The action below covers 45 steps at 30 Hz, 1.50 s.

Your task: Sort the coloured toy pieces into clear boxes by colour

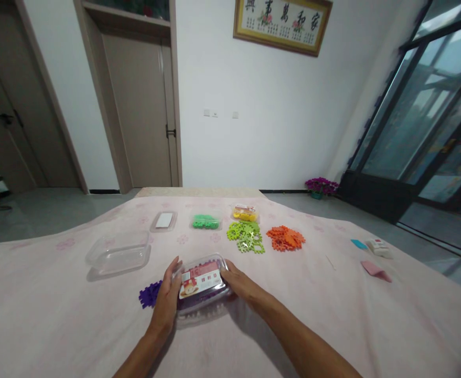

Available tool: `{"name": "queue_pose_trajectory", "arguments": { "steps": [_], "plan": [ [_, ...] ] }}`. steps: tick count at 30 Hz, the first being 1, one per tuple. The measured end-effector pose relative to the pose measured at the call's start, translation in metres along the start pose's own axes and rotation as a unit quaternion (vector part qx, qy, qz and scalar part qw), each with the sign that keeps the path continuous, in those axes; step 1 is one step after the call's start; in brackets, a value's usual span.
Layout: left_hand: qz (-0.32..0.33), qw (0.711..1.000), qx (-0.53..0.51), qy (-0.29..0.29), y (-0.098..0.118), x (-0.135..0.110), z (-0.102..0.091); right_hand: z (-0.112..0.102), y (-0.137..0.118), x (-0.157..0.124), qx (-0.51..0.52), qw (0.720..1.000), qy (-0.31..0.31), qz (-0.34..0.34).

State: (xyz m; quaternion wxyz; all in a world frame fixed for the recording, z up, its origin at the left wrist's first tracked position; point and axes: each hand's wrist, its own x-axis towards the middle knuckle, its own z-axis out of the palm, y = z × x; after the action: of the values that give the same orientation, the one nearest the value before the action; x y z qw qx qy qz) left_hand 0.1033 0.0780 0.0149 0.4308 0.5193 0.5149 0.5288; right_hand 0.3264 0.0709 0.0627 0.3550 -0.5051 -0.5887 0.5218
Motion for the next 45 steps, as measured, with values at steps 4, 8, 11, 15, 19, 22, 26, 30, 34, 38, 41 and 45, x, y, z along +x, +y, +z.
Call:
{"name": "queue_pose_trajectory", "arguments": {
  "steps": [4, 8, 11, 15, 19, 22, 26, 30, 34, 38, 41, 45],
  "plan": [
    [0.037, 0.999, -0.034, 0.016, 0.000, -0.001, 0.002, 0.005, -0.027, -0.005, 0.108, 0.993, -0.031, 0.045],
    [0.113, 0.991, 0.002, 0.067, 0.009, 0.011, -0.022, 0.006, -0.035, 0.019, 0.223, 0.973, 0.011, 0.049],
    [0.191, 0.956, 0.190, 0.116, 0.015, 0.032, -0.058, 0.005, -0.035, 0.047, 0.312, 0.942, 0.072, 0.095],
    [0.306, 0.836, 0.436, 0.134, 0.012, 0.067, -0.105, 0.014, -0.031, 0.078, 0.361, 0.910, 0.122, 0.165],
    [0.375, 0.775, 0.506, 0.052, 0.008, 0.093, -0.105, 0.030, -0.018, 0.099, 0.353, 0.913, 0.128, 0.157],
    [0.327, 0.794, 0.511, -0.035, 0.006, 0.117, -0.074, 0.034, -0.002, 0.105, 0.342, 0.919, 0.143, 0.132],
    [0.213, 0.806, 0.551, -0.022, -0.002, 0.166, -0.038, 0.024, 0.014, 0.092, 0.341, 0.919, 0.141, 0.136],
    [0.158, 0.790, 0.592, -0.035, -0.017, 0.210, -0.031, 0.011, 0.018, 0.072, 0.317, 0.933, 0.116, 0.125],
    [0.123, 0.765, 0.631, -0.034, -0.032, 0.226, -0.034, 0.007, 0.019, 0.063, 0.321, 0.938, 0.087, 0.102],
    [0.114, 0.741, 0.662, -0.008, -0.038, 0.226, -0.043, 0.007, 0.018, 0.064, 0.346, 0.930, 0.070, 0.098],
    [0.097, 0.727, 0.679, 0.025, -0.038, 0.227, -0.059, 0.010, 0.015, 0.069, 0.369, 0.925, 0.043, 0.081],
    [0.074, 0.720, 0.688, 0.054, -0.036, 0.226, -0.090, 0.024, 0.011, 0.085, 0.386, 0.918, 0.039, 0.084]
  ]
}}
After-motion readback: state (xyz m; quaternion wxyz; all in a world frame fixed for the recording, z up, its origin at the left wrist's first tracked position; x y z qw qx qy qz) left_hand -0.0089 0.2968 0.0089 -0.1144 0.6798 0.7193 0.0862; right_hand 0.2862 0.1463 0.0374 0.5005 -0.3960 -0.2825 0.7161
